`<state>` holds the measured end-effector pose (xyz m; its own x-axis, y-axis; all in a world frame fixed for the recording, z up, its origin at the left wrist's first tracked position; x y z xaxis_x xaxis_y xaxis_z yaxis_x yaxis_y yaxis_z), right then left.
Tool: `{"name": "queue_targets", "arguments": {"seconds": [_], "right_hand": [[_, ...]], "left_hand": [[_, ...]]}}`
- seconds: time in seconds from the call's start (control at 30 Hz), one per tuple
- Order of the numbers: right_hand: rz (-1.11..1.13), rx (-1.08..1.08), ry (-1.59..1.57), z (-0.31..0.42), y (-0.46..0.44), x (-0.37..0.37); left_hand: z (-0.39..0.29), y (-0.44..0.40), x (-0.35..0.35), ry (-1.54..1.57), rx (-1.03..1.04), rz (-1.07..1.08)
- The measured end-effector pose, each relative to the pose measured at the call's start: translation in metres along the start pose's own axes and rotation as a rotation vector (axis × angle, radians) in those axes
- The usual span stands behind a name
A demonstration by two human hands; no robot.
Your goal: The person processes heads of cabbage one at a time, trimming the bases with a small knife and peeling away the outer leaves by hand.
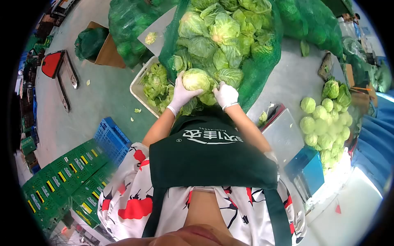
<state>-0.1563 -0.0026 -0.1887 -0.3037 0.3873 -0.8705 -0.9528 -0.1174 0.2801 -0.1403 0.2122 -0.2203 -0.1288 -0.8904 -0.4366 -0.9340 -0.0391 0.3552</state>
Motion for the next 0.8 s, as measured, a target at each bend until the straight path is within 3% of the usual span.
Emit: {"name": "queue_targets", "arguments": {"seconds": [0.17,0.43,0.53,0.57,0.67,0.77,0.8], "right_hand": [[-0.177,-0.196,-0.181,0.037,-0.006,-0.028],[0.016,-0.215,0.062,0.049,-0.050,0.000],[0.068,-0.184,0.015,0.038,-0.059,-0.006],[-0.019,-0.101,-0.065,0.013,-0.070,-0.001],[-0.118,-0.249,-0.163,-0.001,-0.077,-0.005],[-0.100,-0.326,-0.168,0.035,-0.048,-0.026],[-0.152,-0.403,-0.143,0.041,-0.037,-0.022]], "left_hand": [[-0.016,-0.012,0.003,-0.192,-0.071,-0.018],[-0.022,-0.013,0.004,-0.237,-0.139,-0.013],[-0.015,-0.013,0.004,-0.194,-0.137,0.066],[-0.012,-0.010,0.002,-0.162,-0.109,0.063],[-0.001,-0.005,-0.003,-0.089,-0.054,0.079],[0.025,-0.002,-0.009,0.001,-0.161,0.056],[0.051,-0.005,-0.004,0.271,-0.216,0.111]]}}
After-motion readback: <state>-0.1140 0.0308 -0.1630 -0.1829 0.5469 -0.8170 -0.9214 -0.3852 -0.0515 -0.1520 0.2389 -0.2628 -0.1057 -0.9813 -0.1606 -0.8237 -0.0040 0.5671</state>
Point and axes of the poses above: each hand's wrist, its own y-axis away from the middle knuckle, its own x-axis out of the palm, z = x × y, the point moved 6 cm from there along -y, towards the middle knuckle, and after that the axes turned 13 degrees about -x, right-handed, at the moved point
